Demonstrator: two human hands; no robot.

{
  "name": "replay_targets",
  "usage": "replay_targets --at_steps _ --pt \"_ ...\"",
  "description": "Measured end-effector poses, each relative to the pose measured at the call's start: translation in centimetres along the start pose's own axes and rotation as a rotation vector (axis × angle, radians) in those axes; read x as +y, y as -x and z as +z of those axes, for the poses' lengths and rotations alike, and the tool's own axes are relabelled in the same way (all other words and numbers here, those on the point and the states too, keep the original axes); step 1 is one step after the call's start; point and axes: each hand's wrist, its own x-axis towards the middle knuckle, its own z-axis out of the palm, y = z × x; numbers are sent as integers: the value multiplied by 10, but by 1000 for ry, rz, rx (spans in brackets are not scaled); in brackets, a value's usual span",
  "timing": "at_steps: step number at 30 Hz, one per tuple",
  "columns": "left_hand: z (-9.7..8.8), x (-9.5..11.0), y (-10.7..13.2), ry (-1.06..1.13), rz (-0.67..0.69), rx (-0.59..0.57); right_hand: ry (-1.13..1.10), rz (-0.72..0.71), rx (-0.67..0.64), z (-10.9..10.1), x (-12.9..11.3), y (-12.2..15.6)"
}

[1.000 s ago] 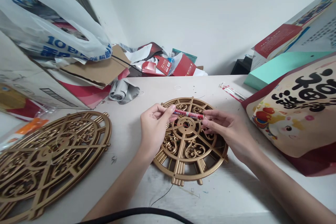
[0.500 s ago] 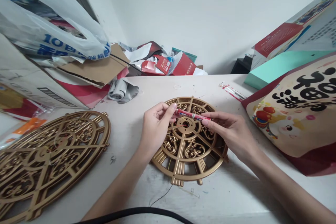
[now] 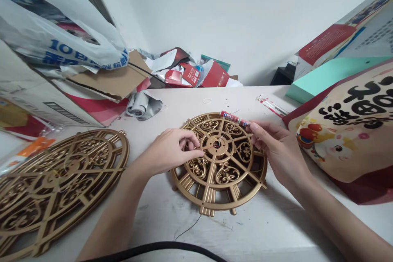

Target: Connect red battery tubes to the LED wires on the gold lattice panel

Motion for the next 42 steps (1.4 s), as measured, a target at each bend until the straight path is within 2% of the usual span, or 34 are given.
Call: replay_targets --at_steps 4,15,21,26,31,42 --pt "4 -6 -4 18 24 -32 -16 -1 -17 1 1 1" --pt "6 -4 -4 6 235 90 4 9 -52 2 1 3" --pt "3 1 -2 135 125 130 1 13 -59 2 1 3" --pt "1 2 -2 251 177 206 -7 23 -49 2 1 2" --pt "0 2 -1 354 164 236 5 22 -52 2 2 1" --pt "0 -4 -2 816 132 326 17 16 -48 3 1 3"
